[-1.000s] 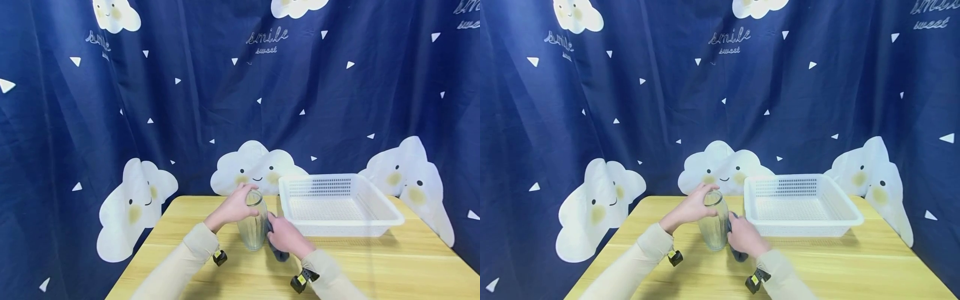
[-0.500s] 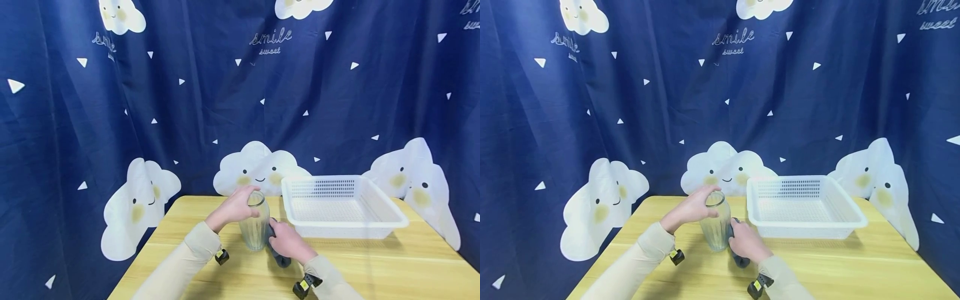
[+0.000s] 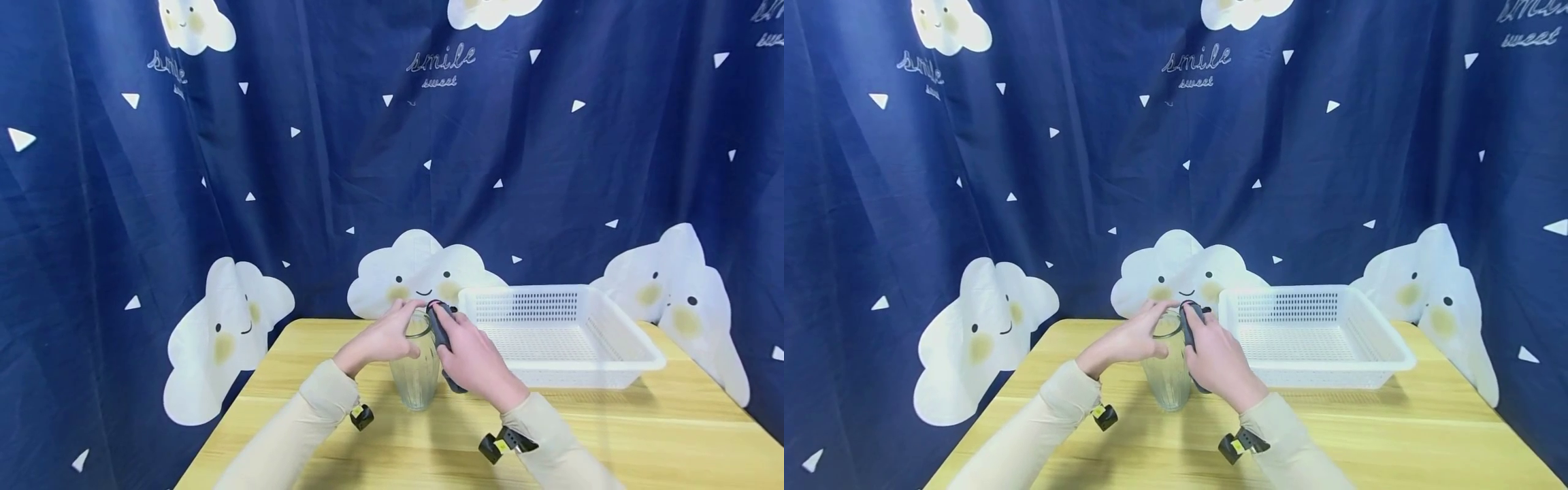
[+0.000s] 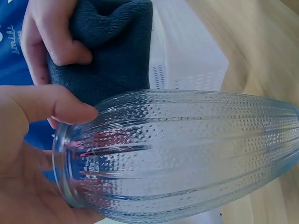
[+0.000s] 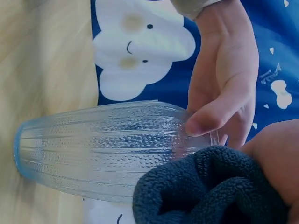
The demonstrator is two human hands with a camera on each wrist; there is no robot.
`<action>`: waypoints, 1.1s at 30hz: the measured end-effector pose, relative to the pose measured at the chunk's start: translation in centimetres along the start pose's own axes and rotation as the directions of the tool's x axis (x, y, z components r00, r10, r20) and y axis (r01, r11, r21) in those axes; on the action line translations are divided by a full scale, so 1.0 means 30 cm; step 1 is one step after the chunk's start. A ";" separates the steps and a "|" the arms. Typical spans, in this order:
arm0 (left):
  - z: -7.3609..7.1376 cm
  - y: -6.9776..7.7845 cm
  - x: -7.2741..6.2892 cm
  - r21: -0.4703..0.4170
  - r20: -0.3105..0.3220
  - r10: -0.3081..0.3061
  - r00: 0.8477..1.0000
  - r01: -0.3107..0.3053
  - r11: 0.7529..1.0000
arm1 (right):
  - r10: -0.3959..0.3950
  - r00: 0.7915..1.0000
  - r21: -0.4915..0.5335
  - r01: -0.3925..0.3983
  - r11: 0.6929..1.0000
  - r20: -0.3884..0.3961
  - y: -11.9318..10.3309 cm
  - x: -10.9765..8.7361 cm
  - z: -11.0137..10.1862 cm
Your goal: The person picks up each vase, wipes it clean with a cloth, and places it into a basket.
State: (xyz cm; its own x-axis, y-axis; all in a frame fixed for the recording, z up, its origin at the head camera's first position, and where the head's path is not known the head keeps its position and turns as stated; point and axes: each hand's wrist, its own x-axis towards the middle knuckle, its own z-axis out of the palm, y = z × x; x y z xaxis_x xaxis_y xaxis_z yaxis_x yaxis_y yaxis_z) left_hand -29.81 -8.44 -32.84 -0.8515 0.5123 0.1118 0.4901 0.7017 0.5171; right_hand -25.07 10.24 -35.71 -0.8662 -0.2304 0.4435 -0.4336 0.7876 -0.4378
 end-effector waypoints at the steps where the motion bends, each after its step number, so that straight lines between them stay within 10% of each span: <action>1: 0.002 -0.001 -0.001 -0.004 0.005 0.004 1.000 -0.004 1.000 | -0.006 1.000 -0.009 0.006 1.000 0.001 -0.004 0.001 0.001; 33: 0.082 -0.028 0.008 0.072 -0.228 0.015 0.974 0.001 0.997 | 0.135 0.949 -0.088 -0.114 0.990 0.284 0.148 -0.106 0.281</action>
State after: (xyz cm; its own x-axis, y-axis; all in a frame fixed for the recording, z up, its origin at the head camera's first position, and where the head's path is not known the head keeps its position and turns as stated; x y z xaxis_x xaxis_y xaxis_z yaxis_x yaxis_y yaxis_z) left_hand -29.99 -7.69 -35.34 -0.8640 0.3967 0.3102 0.5013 0.7361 0.4548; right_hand -26.35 9.65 -45.67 -0.9513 -0.2747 0.1398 -0.3081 0.8559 -0.4152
